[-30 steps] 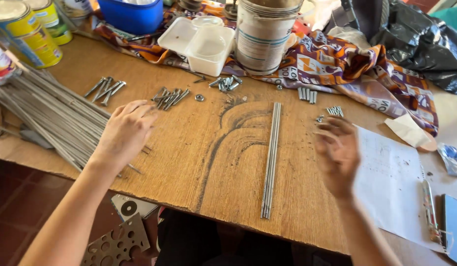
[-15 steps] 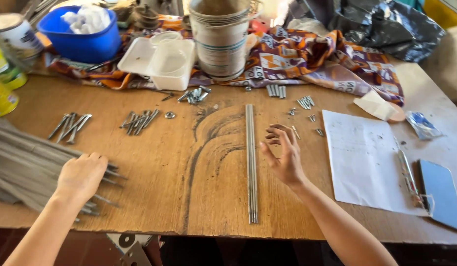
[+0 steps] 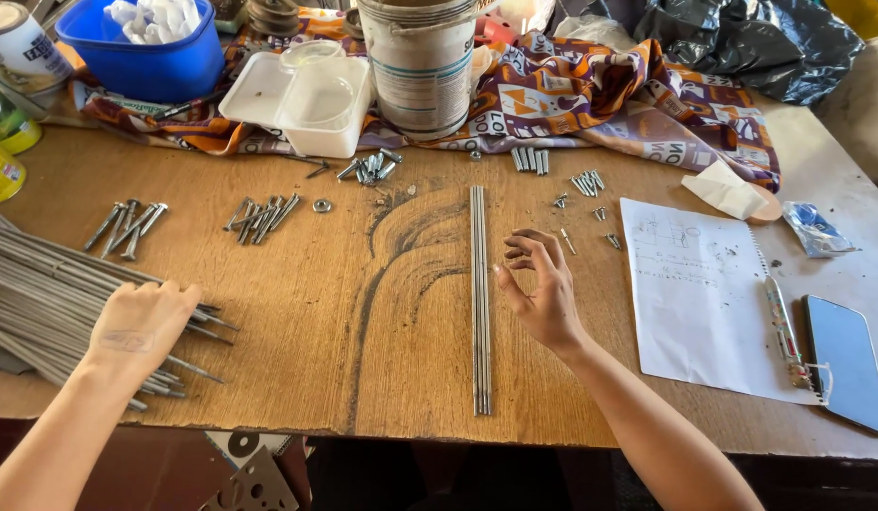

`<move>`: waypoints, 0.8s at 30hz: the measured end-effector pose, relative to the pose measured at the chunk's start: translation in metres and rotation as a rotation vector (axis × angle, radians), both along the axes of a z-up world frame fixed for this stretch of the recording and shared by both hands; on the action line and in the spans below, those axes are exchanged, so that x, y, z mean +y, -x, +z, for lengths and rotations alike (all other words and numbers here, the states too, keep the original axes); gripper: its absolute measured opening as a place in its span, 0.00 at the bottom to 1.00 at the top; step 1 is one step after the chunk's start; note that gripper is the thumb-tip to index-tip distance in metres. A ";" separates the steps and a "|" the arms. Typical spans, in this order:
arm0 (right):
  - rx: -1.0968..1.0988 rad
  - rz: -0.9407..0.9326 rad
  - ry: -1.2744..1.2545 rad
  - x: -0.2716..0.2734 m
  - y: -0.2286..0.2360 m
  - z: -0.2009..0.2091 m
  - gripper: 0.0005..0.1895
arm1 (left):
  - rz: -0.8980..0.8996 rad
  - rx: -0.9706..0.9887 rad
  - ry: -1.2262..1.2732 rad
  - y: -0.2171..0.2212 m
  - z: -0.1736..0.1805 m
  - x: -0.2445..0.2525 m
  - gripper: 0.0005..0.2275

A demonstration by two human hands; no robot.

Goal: The person sorts and aligns long metal rods on a wooden workbench. They repeatedly pick up rods, compare lengths, and arrange them into neat stacks. The person also handles a rubber band and a pencil, placing them on the table.

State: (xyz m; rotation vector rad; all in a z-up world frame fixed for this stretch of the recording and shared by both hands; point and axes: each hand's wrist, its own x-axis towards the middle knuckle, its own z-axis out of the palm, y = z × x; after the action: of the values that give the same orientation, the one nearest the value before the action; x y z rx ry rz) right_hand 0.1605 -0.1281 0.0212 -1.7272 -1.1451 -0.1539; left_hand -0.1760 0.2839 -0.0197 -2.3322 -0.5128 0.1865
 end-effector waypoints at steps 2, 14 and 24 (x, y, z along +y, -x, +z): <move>-0.029 -0.007 0.021 0.000 -0.001 -0.002 0.19 | -0.053 0.028 -0.031 0.001 0.001 0.000 0.14; -0.003 -0.046 -0.014 0.002 0.003 0.006 0.18 | -0.513 -0.491 -0.288 0.000 0.103 -0.054 0.07; 0.625 0.319 0.004 0.012 0.020 0.053 0.13 | -1.246 -0.893 -0.223 -0.108 0.102 -0.204 0.10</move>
State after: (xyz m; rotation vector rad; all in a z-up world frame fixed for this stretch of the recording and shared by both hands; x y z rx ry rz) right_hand 0.1408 -0.1156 0.0739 -1.4183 -0.9222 0.5486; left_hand -0.0683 0.0798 0.0824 -1.9860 0.5631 -1.4218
